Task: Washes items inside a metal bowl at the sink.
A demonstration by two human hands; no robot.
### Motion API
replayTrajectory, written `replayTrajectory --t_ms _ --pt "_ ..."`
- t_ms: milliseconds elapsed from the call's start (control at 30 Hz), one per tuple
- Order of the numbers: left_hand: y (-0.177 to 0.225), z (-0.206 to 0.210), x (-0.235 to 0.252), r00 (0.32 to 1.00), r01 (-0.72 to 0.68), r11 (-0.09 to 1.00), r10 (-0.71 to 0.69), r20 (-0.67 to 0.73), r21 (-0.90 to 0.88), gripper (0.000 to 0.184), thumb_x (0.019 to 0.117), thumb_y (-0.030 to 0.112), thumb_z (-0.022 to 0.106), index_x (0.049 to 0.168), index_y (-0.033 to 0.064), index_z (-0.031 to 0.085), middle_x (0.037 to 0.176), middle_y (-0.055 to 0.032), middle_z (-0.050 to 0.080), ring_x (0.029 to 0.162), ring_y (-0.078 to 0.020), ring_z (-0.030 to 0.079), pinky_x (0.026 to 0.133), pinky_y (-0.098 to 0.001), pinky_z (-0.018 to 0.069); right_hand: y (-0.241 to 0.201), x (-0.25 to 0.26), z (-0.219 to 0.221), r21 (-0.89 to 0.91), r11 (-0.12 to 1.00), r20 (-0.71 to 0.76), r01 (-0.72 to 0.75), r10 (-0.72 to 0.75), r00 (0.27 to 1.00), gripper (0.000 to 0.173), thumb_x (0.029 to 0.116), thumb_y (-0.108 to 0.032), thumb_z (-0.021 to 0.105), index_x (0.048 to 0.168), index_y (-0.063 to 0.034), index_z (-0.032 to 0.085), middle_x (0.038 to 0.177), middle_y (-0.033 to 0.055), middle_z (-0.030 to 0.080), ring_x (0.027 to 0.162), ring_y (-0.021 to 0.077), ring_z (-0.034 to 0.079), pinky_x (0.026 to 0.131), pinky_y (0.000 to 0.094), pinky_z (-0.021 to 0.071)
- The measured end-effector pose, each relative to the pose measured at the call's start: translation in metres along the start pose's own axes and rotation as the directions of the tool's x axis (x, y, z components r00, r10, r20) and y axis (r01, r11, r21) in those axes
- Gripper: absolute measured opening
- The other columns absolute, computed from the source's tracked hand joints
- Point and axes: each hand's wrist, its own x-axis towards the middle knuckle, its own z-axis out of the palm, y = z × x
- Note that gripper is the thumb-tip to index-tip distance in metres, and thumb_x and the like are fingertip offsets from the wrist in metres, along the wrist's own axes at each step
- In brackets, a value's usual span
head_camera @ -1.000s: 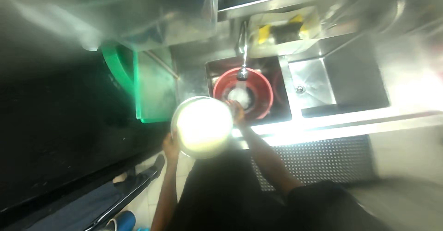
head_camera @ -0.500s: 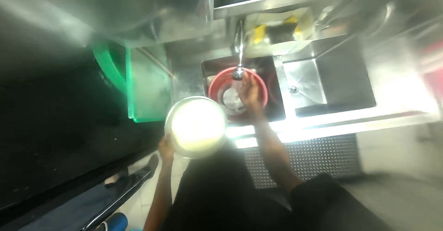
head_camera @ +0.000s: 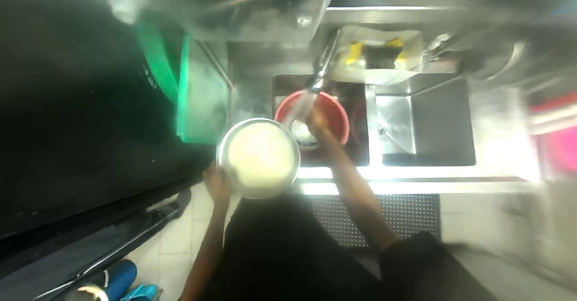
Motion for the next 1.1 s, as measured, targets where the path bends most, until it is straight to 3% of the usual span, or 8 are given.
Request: replayTrajectory --t_ms 133,200,267,333,633,900,1000,1100 --pt "0.01 0.003 -0.006 0.979 -0.005 0.979 0.047 0.197 -0.205 0.051 0.1052 0.028 0.055 0.146 -0.0012 0.052 0.133 -0.0217 0.065 0.121 -0.0313 0.066 0.107 -0.0491 0.0506 0.001 -0.025 0.042 -0.39 0.919 0.39 -0.051 0.215 0.895 0.028 0.1032 -0.013 0.059 0.128 -0.0009 0.065 0.12 0.0108 0.069 0.104 0.0132 0.066 0.09 0.03 0.0552" --pt "0.013 0.022 0.0 0.927 0.221 0.924 -0.1 0.362 -0.311 0.081 0.0975 0.048 0.065 0.158 0.0039 0.034 0.15 -0.0217 0.051 0.135 -0.0311 0.054 0.112 -0.0488 0.0469 0.085 -0.028 0.031 -0.311 0.736 0.53 0.601 -0.391 0.753 0.042 0.1018 -0.039 0.061 0.134 -0.0134 0.066 0.117 0.0085 0.073 0.096 0.0117 0.073 0.071 0.0223 0.0607" --pt "0.022 0.041 0.016 0.822 0.495 0.733 -0.222 0.524 -0.466 0.09 0.0931 0.053 0.07 0.163 0.0156 0.026 0.156 -0.0172 0.044 0.137 -0.0312 0.051 0.104 -0.0538 0.0499 0.057 -0.06 0.048 -0.649 0.746 0.355 0.149 0.124 0.927 0.058 0.0991 -0.047 0.064 0.153 -0.0382 0.045 0.149 -0.0006 0.056 0.13 0.0206 0.058 0.106 0.0495 0.0507" --pt "0.025 0.059 0.027 0.706 0.677 0.463 -0.188 0.683 -0.573 0.073 0.0995 0.053 0.059 0.16 0.0249 0.03 0.15 -0.0109 0.053 0.13 -0.0294 0.057 0.099 -0.0553 0.0538 0.09 -0.065 0.069 -0.658 0.752 0.246 0.038 0.167 0.955 0.062 0.1013 -0.039 0.062 0.158 -0.028 0.039 0.161 0.0021 0.043 0.145 0.0238 0.044 0.119 0.0515 0.0379" --pt "0.069 0.046 0.007 0.652 0.754 0.171 -0.303 0.695 -0.634 0.044 0.112 0.033 0.035 0.151 0.0127 0.041 0.143 -0.0149 0.053 0.123 -0.0259 0.056 0.098 -0.0503 0.0502 0.107 -0.064 0.133 -0.136 0.84 -0.085 -0.525 0.518 0.851 0.058 0.0991 -0.046 0.064 0.139 -0.005 0.054 0.133 0.0201 0.06 0.117 0.0307 0.06 0.096 0.05 0.0516" --pt "0.049 0.026 0.016 0.786 0.351 0.902 -0.137 0.603 -0.252 0.048 0.1105 0.033 0.039 0.132 -0.0059 0.059 0.134 -0.0254 0.06 0.125 -0.033 0.058 0.107 -0.0508 0.0462 0.032 -0.072 0.124 -0.811 0.578 0.367 0.088 0.386 0.846 0.057 0.1058 -0.055 0.044 0.118 -0.0058 0.071 0.112 0.019 0.071 0.108 0.0357 0.067 0.096 0.0587 0.0515" --pt "0.043 0.011 0.004 0.825 0.309 0.928 -0.154 0.544 -0.206 0.048 0.1085 0.034 0.045 0.131 -0.0041 0.061 0.132 -0.0246 0.062 0.124 -0.0326 0.058 0.106 -0.0505 0.0461 0.047 -0.07 0.094 -0.835 0.505 0.405 0.217 0.299 0.864 0.054 0.0928 -0.054 0.069 0.131 -0.016 0.068 0.134 0.0102 0.065 0.13 0.0286 0.056 0.114 0.0514 0.0406" --pt "0.04 0.014 0.002 0.744 0.537 0.773 -0.245 0.622 -0.339 0.068 0.1018 0.049 0.057 0.155 0.0099 0.042 0.154 -0.0183 0.047 0.139 -0.0327 0.048 0.108 -0.0574 0.0451 0.083 -0.08 0.076 -0.739 0.658 0.14 -0.147 0.363 0.921 0.058 0.0968 -0.038 0.07 0.145 -0.008 0.055 0.144 0.0171 0.058 0.136 0.0306 0.053 0.115 0.0501 0.0406"
